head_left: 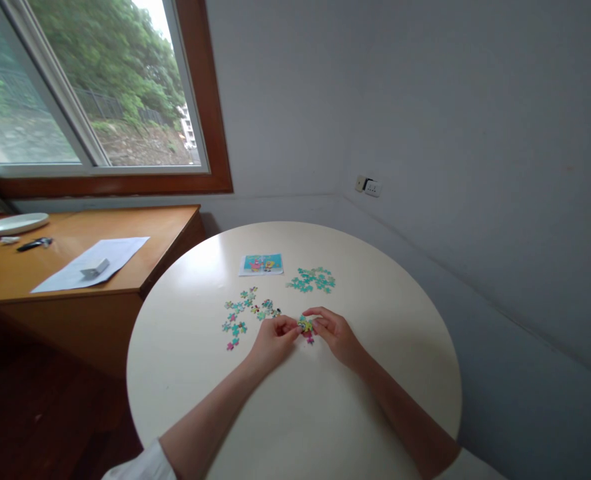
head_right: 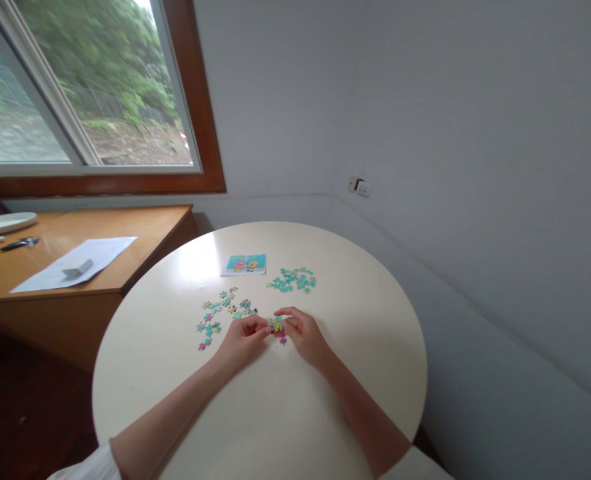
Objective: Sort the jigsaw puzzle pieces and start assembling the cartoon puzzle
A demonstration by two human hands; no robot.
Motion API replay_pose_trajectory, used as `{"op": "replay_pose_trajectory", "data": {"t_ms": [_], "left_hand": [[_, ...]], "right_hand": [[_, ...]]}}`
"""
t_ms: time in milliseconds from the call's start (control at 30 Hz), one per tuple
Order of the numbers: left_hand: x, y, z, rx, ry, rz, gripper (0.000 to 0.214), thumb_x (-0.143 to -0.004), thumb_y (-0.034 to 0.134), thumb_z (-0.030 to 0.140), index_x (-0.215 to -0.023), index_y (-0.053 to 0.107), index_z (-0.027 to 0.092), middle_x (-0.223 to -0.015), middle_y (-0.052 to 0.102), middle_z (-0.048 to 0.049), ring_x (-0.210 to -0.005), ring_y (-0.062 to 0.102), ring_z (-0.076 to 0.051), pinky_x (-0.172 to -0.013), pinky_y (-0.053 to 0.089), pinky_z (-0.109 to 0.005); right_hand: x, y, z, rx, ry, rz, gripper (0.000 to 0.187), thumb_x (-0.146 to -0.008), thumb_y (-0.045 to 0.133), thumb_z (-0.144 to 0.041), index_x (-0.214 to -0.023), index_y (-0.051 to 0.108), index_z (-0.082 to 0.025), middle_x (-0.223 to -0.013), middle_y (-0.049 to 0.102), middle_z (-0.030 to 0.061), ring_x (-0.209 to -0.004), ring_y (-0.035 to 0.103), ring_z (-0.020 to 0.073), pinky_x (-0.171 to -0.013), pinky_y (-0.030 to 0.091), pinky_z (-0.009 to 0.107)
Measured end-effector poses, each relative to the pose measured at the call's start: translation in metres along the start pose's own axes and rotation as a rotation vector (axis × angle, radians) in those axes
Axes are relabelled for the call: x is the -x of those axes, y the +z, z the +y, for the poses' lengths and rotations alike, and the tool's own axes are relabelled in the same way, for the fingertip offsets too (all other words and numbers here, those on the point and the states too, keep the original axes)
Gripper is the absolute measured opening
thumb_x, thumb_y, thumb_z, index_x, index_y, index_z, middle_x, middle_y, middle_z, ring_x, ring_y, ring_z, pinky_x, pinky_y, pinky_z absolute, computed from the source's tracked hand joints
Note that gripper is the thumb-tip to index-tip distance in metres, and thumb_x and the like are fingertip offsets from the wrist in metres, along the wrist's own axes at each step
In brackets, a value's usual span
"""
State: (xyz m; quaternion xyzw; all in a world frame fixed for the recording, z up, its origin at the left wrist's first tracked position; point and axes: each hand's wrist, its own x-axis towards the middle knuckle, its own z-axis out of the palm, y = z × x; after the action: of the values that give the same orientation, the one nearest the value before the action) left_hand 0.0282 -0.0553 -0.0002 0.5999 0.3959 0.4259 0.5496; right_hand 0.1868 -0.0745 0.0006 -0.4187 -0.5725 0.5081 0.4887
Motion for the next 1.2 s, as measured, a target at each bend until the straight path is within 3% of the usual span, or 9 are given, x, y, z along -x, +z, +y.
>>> {"op": "replay_pose_trajectory", "data": {"t_ms": [500,1033,1200], "left_hand": [[-0.0014,0.0006,0.0001,0.027,-0.032,0.003,0.029,-0.059,0.067,0.039,-0.056,0.055,0.013,-0.049,0.042,0.005,-0.048,0.035,-0.007,-0.048,0.023,-0.021],[-0.0003,0.0,0.0006,0.049,-0.03,0.006,0.024,-0.061,0.064,0.035,-0.057,0.054,0.014,-0.049,0.045,0.0045,-0.048,0.037,-0.007,-0.049,0.024,-0.022],[-0.0011,-0.0011,-0.0008,0.038,-0.033,0.033,0.025,-0.06,0.064,0.036,-0.057,0.053,0.014,-0.049,0.043,0.0055,-0.047,0.034,-0.006,-0.048,0.022,-0.021]], "right_hand": [[0.0012,0.0017,0.0013,-0.002,-0.023,-0.031,0.028,-0.076,0.058,-0.041,-0.094,0.055,-0.019,-0.065,0.063,-0.0003,-0.065,0.062,0.0155,-0.066,0.049,0.031],[0.0012,0.0028,0.0021,-0.011,-0.051,-0.044,0.03,-0.077,0.058,-0.04,-0.097,0.054,-0.019,-0.065,0.062,-0.0005,-0.064,0.06,0.0136,-0.063,0.047,0.029],[0.0004,0.0025,0.005,0.064,-0.082,-0.004,0.033,-0.071,0.065,-0.034,-0.098,0.053,-0.019,-0.067,0.06,-0.0015,-0.059,0.056,0.0117,-0.057,0.047,0.027]]}}
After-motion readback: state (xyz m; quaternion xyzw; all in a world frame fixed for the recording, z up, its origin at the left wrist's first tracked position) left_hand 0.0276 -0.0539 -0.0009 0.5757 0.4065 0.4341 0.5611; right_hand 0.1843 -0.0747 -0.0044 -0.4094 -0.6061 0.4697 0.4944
